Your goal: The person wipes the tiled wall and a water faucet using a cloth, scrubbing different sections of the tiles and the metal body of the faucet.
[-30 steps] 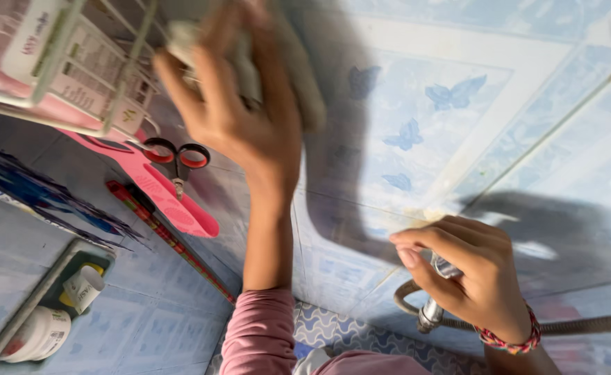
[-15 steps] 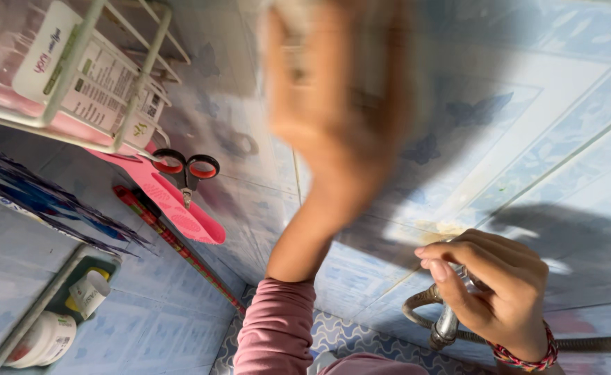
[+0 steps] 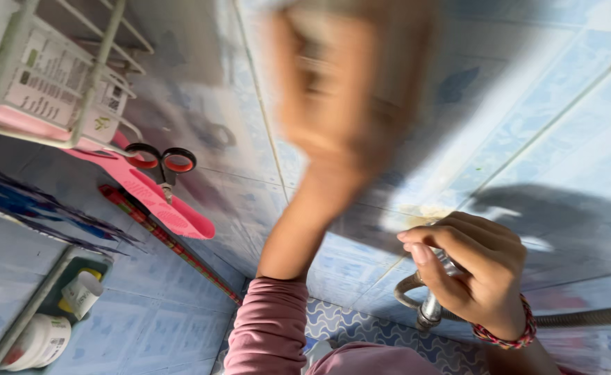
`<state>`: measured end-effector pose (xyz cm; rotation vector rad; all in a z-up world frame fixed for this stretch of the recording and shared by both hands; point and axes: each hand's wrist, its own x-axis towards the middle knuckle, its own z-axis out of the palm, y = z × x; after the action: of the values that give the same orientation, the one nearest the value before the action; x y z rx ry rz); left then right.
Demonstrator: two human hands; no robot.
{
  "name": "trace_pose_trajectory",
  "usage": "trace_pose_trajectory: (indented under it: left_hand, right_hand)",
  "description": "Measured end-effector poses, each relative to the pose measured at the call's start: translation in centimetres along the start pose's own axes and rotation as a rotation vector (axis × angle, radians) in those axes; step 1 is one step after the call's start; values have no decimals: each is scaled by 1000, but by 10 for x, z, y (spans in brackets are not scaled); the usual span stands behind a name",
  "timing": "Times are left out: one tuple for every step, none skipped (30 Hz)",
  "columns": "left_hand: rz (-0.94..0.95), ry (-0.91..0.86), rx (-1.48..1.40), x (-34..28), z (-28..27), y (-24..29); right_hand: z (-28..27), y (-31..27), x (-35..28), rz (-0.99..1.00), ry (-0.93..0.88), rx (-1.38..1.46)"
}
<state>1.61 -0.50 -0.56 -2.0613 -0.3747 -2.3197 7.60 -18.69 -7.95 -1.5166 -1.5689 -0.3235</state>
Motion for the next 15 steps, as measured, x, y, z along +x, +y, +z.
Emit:
trace_pose_trajectory:
  left_hand:
    - [-85, 68, -34, 7, -8, -9]
    - [-127, 102, -58, 9, -8, -7]
    - [-166, 141, -87, 12, -6, -4]
    - [-218, 176, -76, 12, -3, 1]
    - [-244, 195, -79, 12, 0, 5]
    - [-269, 213, -83, 11, 3, 9]
    - [-266, 178, -101, 8, 2, 12]
    - [-241, 134, -131, 5, 6, 15]
    - [-216, 88, -154, -1, 9, 15]
    - [-120, 2, -246, -8, 15, 18]
    - [-30, -94, -336, -14, 18, 19]
    - [107, -227, -468, -22, 23, 25]
    - [175, -193, -483, -29, 39, 42]
    - [207, -177, -488, -35, 44, 51]
    - [247, -158, -497, -35, 51, 62]
  right_hand:
    - [0, 3, -2, 6, 1, -5]
    - [1, 7, -4, -17, 14, 13]
    - [1, 10, -5, -44, 29, 26]
    - [1, 13, -7, -42, 33, 17]
    - [2, 15, -8, -55, 76, 56]
    - [1, 17, -10, -68, 120, 95]
    - [-1, 18, -12, -66, 128, 81]
    - [-2, 18, -15, -58, 166, 90]
    - [-3, 17, -18, -51, 200, 105]
    - [-4, 17, -19, -49, 204, 98]
    - [-3, 16, -19, -31, 238, 107]
    - [-1, 14, -19, -13, 272, 117]
    - [-2, 11, -21, -13, 268, 121]
    - [-4, 7, -23, 27, 270, 97]
    - [-6, 5, -23, 64, 278, 70]
